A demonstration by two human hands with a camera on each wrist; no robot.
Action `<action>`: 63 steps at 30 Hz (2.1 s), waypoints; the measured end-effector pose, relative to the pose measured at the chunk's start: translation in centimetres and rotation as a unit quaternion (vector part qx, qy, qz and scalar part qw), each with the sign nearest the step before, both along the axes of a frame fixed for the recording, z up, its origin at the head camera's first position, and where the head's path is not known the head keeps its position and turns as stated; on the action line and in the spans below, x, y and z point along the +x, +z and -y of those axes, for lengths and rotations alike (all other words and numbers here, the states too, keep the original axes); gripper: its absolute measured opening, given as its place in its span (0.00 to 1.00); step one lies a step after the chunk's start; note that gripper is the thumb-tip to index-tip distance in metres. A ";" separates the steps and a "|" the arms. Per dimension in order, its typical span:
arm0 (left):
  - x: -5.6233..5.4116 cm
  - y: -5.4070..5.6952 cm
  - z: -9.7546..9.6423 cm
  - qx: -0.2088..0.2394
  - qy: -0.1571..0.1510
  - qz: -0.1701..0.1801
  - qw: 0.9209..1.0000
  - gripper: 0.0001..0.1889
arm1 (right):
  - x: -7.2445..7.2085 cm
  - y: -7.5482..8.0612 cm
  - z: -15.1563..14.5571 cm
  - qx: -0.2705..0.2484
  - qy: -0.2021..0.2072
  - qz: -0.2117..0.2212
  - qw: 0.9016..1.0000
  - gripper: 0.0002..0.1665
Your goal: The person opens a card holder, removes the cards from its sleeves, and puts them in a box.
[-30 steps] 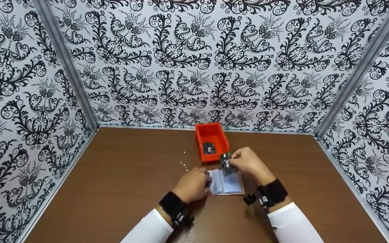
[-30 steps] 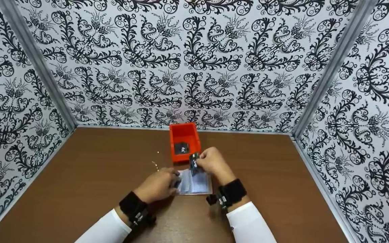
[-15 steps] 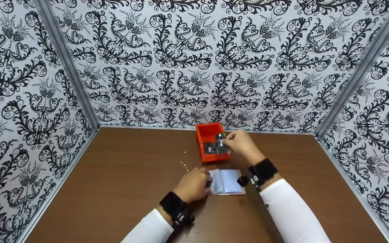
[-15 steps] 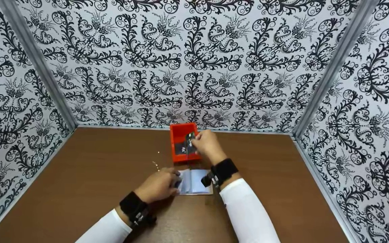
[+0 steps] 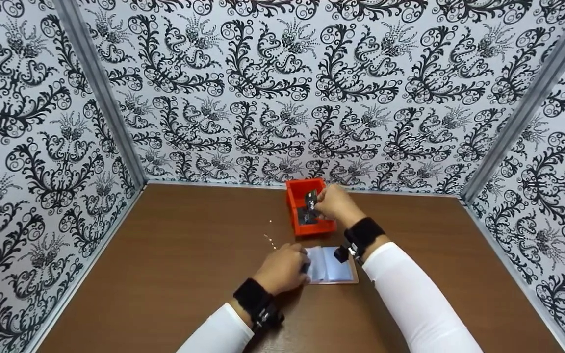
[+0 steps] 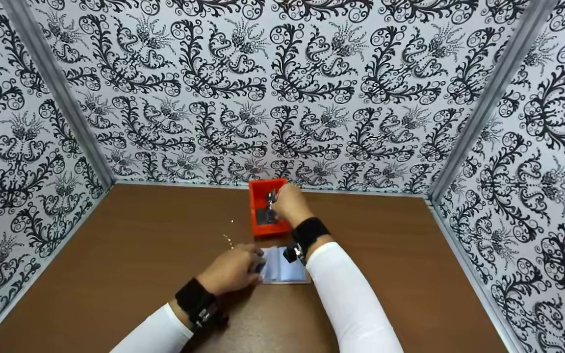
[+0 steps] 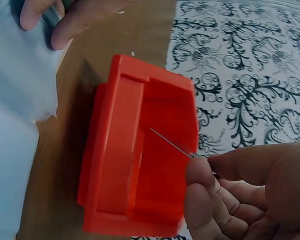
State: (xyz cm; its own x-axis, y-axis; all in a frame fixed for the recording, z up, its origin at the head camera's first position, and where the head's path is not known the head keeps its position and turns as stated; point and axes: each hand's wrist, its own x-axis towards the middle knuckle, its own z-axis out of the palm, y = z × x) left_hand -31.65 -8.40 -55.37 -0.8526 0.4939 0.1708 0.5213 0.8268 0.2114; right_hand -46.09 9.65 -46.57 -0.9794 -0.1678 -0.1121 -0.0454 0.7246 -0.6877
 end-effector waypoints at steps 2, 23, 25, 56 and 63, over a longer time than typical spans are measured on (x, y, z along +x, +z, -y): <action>0.0 0.1 0.0 -0.002 -0.002 -0.008 1.000 0.12 | -0.4 -0.2 0.6 0.016 0.002 -0.008 1.000 0.09; 0.4 0.3 0.0 -0.005 -0.007 -0.023 1.000 0.12 | -1.8 -3.6 2.2 0.151 0.011 -0.096 0.984 0.13; 0.4 0.3 0.0 -0.006 -0.006 -0.022 1.000 0.13 | -1.5 -3.5 2.3 0.161 0.001 -0.109 0.981 0.09; -0.2 -0.2 -0.1 -0.006 -0.003 -0.023 1.000 0.12 | 7.4 -4.6 -3.3 -0.014 -0.008 -0.045 0.999 0.08; -0.4 -0.4 0.1 -0.009 -0.008 -0.024 1.000 0.14 | 8.4 -5.9 -4.2 0.029 0.038 -0.041 0.998 0.10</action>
State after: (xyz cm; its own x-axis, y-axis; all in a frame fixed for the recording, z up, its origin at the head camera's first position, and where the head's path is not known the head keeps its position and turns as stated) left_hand -32.09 -8.51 -55.80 -0.8352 0.5112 0.2025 0.5443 0.8211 0.1720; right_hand -37.65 13.86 -52.49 -0.9704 -0.2373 -0.0445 -0.1555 0.7554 -0.6366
